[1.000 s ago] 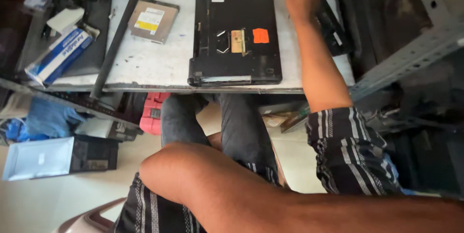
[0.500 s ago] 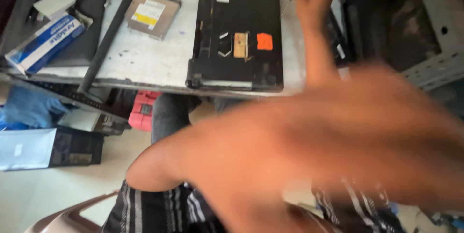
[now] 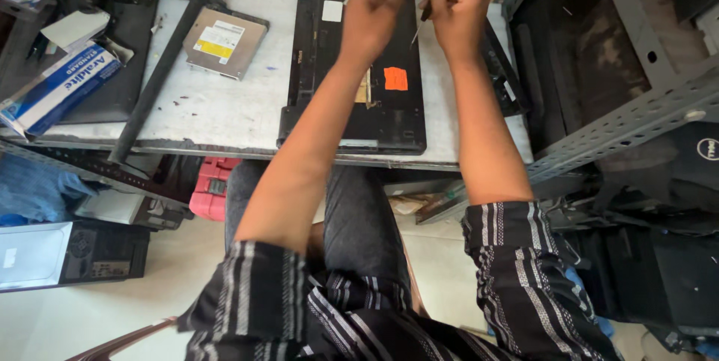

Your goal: The person uses a screwdriver to remove screws from the back of a laptop, then removes the back cover and a hard drive. The person places the removed parts on the table.

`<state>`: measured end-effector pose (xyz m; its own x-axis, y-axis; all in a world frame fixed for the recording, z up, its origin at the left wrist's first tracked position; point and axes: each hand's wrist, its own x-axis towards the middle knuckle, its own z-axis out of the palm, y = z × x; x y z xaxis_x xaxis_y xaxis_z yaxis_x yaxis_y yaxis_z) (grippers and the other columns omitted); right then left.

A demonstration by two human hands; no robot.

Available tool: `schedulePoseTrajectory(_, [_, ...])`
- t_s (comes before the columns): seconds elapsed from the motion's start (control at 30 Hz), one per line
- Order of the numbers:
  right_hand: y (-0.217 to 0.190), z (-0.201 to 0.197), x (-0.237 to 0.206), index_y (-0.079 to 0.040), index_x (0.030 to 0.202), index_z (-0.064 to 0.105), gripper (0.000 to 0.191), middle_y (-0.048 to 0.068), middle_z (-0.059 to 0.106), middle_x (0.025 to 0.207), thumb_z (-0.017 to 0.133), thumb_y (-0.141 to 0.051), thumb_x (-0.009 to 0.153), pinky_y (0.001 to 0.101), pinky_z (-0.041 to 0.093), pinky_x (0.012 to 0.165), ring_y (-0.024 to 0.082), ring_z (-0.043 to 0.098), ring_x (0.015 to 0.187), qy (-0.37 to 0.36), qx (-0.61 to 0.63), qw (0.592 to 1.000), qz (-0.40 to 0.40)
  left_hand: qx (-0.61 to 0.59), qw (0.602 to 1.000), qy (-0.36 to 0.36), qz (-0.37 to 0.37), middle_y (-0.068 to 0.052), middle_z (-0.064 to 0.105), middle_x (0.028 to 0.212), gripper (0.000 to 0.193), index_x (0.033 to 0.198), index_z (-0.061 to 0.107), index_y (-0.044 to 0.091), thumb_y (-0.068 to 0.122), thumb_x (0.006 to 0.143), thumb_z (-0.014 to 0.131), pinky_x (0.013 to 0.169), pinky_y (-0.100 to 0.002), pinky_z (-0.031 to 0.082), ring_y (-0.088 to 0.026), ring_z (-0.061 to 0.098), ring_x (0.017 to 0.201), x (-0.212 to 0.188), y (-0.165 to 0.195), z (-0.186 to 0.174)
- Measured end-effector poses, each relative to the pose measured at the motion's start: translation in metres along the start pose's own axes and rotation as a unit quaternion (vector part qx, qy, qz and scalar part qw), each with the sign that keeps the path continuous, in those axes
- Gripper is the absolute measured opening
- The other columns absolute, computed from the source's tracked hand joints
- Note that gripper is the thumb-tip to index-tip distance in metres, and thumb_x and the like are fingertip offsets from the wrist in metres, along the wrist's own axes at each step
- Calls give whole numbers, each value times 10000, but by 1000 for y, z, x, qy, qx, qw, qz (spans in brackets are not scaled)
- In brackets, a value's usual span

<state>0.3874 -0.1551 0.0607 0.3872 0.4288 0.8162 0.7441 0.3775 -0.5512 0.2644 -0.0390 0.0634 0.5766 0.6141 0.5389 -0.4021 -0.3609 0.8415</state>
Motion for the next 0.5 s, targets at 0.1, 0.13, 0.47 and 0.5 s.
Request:
schedulePoseTrajectory(0.1, [1, 2, 2, -6, 1342, 557, 336, 80, 729, 1005, 742, 28, 1064, 247, 599, 674, 144, 762, 804, -5, -37, 997, -69, -71, 996, -6, -45, 5, 716, 846, 208, 991, 718, 31, 207, 1003, 607, 708, -238, 520, -84, 635, 773, 9, -16, 14])
schedulePoseTrajectory(0.13, [0, 2, 3, -8, 1353, 562, 349, 77, 731, 1001, 749, 35, 1063, 252, 607, 703, 148, 762, 833, -6, -56, 993, -101, -107, 992, -7, -61, 3, 694, 842, 230, 1001, 717, 26, 218, 1021, 593, 701, -245, 501, -91, 614, 768, 8, -19, 14])
schedulePoseTrajectory(0.47, [-34, 5, 6, -51, 1230, 691, 376, 87, 736, 933, 873, -114, 908, 273, 553, 640, 139, 676, 706, 31, -182, 978, -98, -94, 979, -164, -78, -38, 745, 990, 276, 1163, 715, 10, 174, 1019, 546, 761, -273, 471, -99, 618, 848, -7, -22, 7])
schedulePoseTrajectory(0.5, [-37, 6, 6, -56, 1262, 682, 334, 84, 749, 963, 824, -107, 964, 285, 571, 685, 149, 704, 758, 20, -168, 981, -97, -76, 978, -179, -76, -45, 742, 986, 285, 1178, 718, 8, 172, 1021, 545, 754, -282, 461, -102, 608, 843, -8, -22, 7])
